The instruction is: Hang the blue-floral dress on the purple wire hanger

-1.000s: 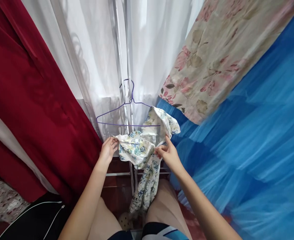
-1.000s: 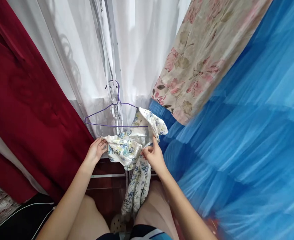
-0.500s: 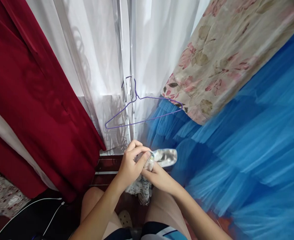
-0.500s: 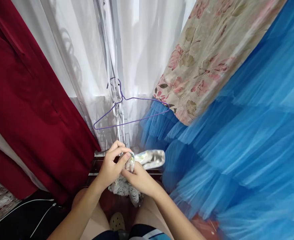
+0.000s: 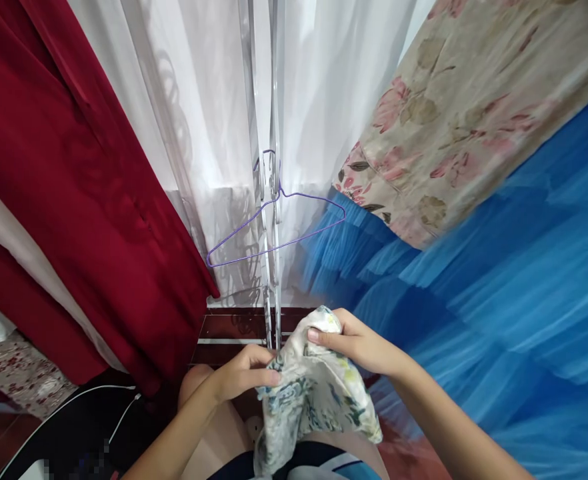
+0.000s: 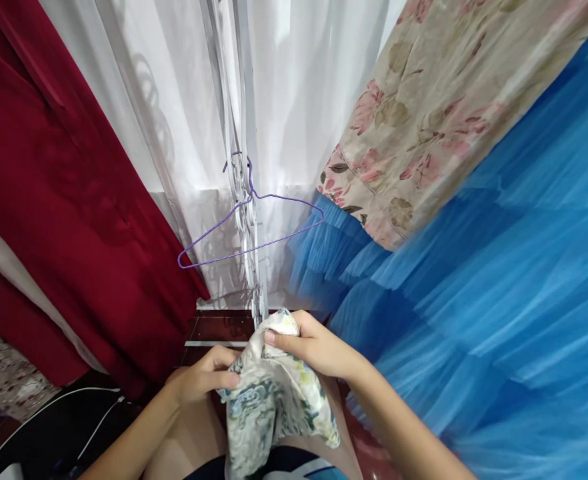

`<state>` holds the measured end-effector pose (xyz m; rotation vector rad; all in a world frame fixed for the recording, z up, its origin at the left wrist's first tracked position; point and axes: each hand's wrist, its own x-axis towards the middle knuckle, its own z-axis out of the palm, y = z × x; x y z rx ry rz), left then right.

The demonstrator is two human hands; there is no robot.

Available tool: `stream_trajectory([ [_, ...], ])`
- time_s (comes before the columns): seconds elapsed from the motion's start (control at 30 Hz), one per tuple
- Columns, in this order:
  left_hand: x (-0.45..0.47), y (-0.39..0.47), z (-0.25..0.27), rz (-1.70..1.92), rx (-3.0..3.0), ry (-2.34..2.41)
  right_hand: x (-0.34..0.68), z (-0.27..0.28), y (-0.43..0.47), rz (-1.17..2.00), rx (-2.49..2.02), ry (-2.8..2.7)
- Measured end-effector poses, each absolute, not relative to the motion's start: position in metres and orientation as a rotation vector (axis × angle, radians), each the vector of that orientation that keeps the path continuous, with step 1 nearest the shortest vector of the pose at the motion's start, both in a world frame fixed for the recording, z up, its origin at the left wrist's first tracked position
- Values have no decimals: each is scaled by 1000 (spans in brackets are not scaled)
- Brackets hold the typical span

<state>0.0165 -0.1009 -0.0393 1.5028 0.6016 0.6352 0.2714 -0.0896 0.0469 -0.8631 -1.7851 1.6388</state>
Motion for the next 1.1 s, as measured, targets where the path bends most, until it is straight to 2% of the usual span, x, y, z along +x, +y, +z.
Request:
stream_trajectory([
  [0.13,-2,-104,-35,592,1446,643,289,54,-82,1550,-956,-1707],
  [0.27,-40,-90,-25,581,1876,1015,314,62,-56,1221,-1094,-1629],
  [0.43,-110,-36,5,1137,2089,1257,326,64,-14,846,-1195,-1743],
  [0.53,-128,1,32,1389,1916,1206,320,67,-2,646,-1150,-1883],
  [0.67,-115,43,54,1570,1444,955,311,75,3,554,-1076,-1995],
  [0.8,-90,71,52,1549,1145,734,314,74,15,491,-1111,-1831],
  [1.1,-74,72,35,1459,985,755,339,79,44,401,-1145,-1757],
])
